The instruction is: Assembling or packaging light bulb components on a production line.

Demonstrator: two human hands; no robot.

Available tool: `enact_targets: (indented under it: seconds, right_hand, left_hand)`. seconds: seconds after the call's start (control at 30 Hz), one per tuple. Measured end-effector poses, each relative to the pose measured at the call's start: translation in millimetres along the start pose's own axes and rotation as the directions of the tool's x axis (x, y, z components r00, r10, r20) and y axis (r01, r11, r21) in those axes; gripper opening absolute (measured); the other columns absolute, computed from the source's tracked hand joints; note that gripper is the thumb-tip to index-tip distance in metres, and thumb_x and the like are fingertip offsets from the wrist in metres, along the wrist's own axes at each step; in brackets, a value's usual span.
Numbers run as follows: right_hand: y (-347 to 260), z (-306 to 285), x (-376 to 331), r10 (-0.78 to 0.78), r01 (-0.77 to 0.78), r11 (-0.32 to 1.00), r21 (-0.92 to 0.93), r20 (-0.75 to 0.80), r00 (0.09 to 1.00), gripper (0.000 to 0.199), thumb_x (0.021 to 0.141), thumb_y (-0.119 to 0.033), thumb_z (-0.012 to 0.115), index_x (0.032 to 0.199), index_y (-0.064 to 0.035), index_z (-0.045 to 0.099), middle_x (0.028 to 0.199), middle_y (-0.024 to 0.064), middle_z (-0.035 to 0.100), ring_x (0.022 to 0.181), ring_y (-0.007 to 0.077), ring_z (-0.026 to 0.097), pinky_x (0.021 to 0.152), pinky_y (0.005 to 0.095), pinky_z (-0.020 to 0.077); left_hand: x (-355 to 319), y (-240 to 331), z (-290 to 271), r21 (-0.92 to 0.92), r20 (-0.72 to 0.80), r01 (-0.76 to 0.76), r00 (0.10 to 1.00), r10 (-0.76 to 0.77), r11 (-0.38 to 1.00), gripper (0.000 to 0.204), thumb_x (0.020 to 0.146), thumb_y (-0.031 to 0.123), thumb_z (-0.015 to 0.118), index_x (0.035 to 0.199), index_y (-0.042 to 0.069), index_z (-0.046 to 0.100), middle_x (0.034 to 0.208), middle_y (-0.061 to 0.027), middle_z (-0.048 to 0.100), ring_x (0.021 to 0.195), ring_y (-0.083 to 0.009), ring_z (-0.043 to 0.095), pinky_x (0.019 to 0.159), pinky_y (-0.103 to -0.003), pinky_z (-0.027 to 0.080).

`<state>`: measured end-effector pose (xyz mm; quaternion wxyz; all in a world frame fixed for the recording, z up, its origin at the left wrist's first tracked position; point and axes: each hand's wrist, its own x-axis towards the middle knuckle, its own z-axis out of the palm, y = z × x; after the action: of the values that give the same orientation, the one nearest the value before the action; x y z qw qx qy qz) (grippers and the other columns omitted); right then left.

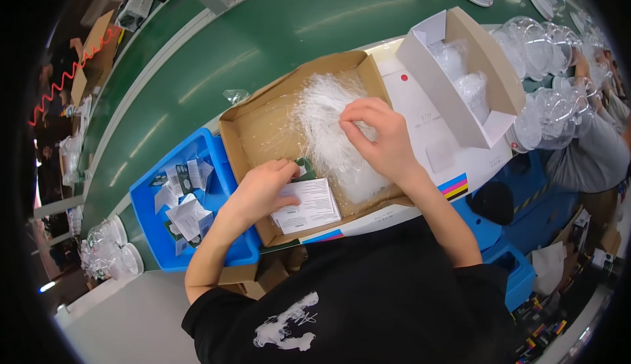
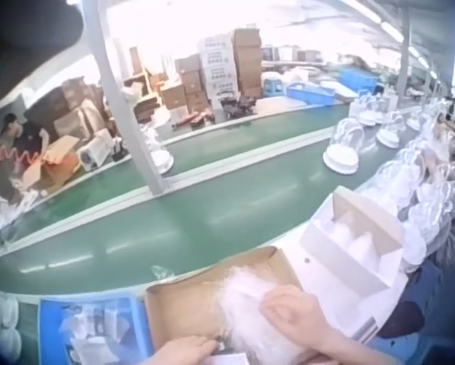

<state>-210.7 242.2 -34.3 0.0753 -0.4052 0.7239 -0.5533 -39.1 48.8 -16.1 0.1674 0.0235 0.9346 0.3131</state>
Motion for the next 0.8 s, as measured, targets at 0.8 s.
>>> enact_targets:
  seconds: [0.8]
  right_hand:
    - [-6,2,3,0.128,-0.111,0.943,0.315,-0.035,0.991,0.003,0.082,0.003,0.062,0.084,0.0024,0.064,0.1,0.0119,0.062,0.089,0.0196,0.061,0.077,0.0289,0.0482]
  left_hand:
    - [-16,-3,-47,-0.491,-0.286,0.013,0.942,-0.176,0.871,0.019,0.083,-0.003,0.06,0.102,0.001,0.058,0.096,-0.0078,0.067,0.079,-0.0156,0.064,0.066,-0.026,0.05]
